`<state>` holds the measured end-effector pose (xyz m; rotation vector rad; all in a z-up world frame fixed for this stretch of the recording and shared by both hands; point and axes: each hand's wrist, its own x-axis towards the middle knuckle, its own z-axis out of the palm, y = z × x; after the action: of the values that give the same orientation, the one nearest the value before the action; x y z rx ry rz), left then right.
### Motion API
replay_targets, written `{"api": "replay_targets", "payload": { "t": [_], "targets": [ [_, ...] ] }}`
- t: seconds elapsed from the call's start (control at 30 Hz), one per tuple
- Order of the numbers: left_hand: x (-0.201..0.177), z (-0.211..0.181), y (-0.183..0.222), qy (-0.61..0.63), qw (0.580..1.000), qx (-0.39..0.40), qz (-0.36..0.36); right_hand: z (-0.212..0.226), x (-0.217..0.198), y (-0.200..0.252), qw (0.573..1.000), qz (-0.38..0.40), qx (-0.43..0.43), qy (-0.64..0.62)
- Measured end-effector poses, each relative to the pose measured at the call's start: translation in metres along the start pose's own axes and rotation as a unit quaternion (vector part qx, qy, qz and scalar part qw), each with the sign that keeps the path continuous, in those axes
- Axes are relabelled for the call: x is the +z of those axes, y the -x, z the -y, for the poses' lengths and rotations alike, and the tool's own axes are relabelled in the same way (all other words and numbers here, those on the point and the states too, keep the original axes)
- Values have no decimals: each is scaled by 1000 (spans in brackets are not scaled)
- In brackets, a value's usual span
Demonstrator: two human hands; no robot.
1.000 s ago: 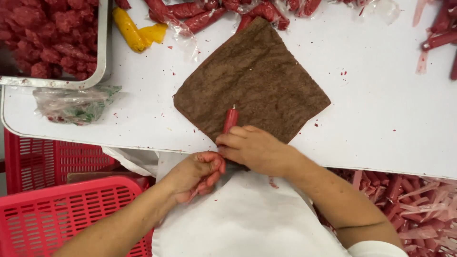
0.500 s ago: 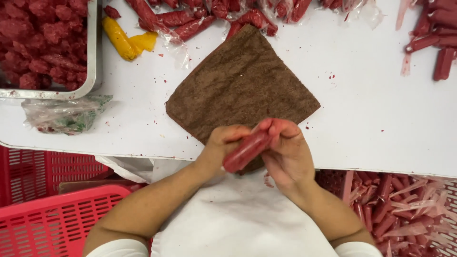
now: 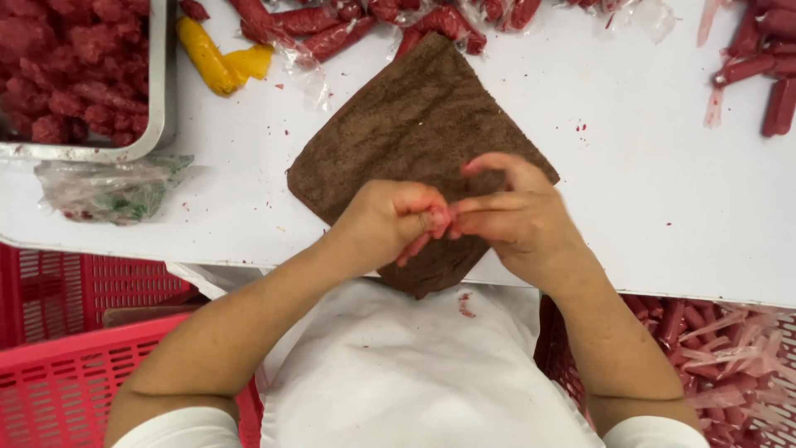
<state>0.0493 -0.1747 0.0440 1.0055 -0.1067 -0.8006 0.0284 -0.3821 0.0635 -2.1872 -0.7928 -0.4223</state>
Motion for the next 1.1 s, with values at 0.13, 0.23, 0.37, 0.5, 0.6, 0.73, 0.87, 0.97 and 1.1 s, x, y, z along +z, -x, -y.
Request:
{"api": "replay_targets", "payload": {
  "t": [0.13,0.23,0.37,0.5,0.6,0.73,0.87,0.97,1.1],
  "targets": [
    [-7,-16,-3,-447,849,277,50,-17,1,4,989,117,19,-87],
    [-17,-5,-9,-541,770,328,83,-25,8,6,982,138,22,-130],
    [-31,34,-23,-591,700,401,5,-29,12,17,968,109,111,-195],
    [-34,90,-19,-586,662,451,-122,-33,60,44,935,-45,177,-303],
    [-24,92,4,-644,649,399,-63,-19,83,45,898,-212,253,-290],
    [-23,84,0,-373,864,265,-210,-10,90,49,841,-239,295,-385],
    [-19,67,-32,-430,790,399,-179,-28,94,56,857,-242,261,-373],
    [-31,61,-40,-589,679,421,-123,-34,96,60,860,-237,275,-358],
    [-29,20,-40,-745,482,453,-89,-38,90,46,936,-188,265,-136]
  ]
}}
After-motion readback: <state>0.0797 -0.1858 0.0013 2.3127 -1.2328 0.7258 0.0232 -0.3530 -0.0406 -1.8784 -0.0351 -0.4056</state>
